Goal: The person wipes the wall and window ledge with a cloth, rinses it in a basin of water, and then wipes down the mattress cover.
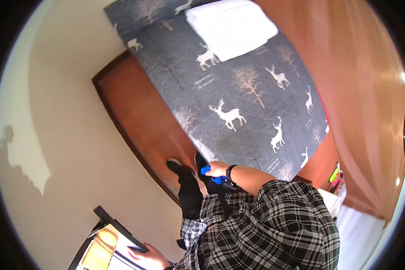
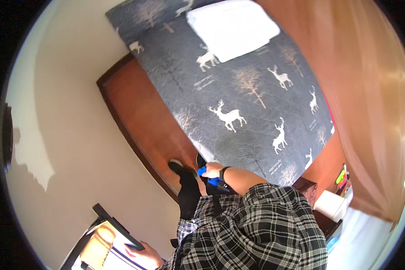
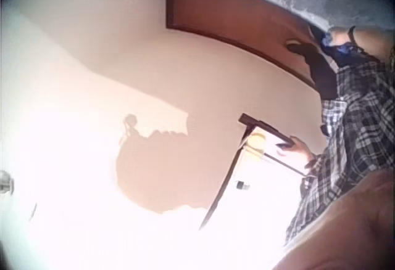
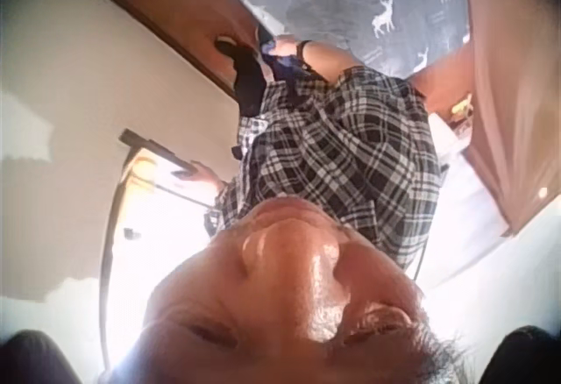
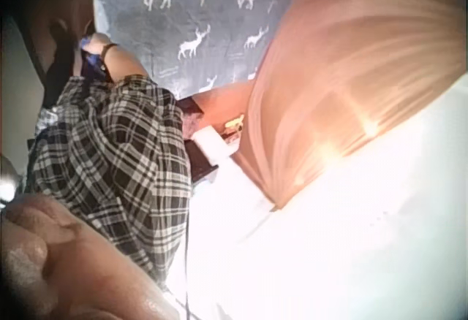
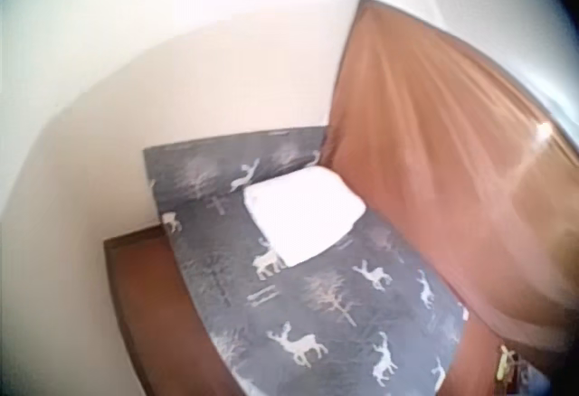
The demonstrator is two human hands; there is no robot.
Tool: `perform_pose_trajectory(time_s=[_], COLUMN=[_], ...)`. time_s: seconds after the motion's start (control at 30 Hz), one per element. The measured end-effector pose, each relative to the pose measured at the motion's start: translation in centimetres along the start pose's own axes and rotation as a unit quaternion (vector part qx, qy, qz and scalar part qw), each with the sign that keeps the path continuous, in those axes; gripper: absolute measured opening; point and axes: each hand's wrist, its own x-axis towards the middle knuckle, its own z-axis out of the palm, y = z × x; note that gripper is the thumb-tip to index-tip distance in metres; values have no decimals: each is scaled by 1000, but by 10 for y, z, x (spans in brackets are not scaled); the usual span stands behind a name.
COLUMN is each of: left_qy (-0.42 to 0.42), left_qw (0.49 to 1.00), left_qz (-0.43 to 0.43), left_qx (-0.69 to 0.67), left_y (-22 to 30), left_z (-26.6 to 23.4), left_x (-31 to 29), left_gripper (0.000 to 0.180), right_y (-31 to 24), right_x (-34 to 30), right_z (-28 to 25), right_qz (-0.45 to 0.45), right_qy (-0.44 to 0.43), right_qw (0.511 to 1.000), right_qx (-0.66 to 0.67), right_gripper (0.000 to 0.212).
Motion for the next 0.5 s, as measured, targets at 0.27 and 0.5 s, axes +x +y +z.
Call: perform_pose_trajectory(time_s=[0.27,0.5], left_qy=[34,25], left_qw=[996,977], left_qz=[9,40], left_qx=[-76,-206], left_y=[3,-35], left_z=[4,127], left_x=[-4,-10], left_gripper=[77,74], right_y=[121,121], right_x=[-105,-109], right_z=[-48,-18], right_qz=[118,154], right_qy=[149,150], right_qw=[981,977], right_qx=[27,-9], right_gripper=[71,73])
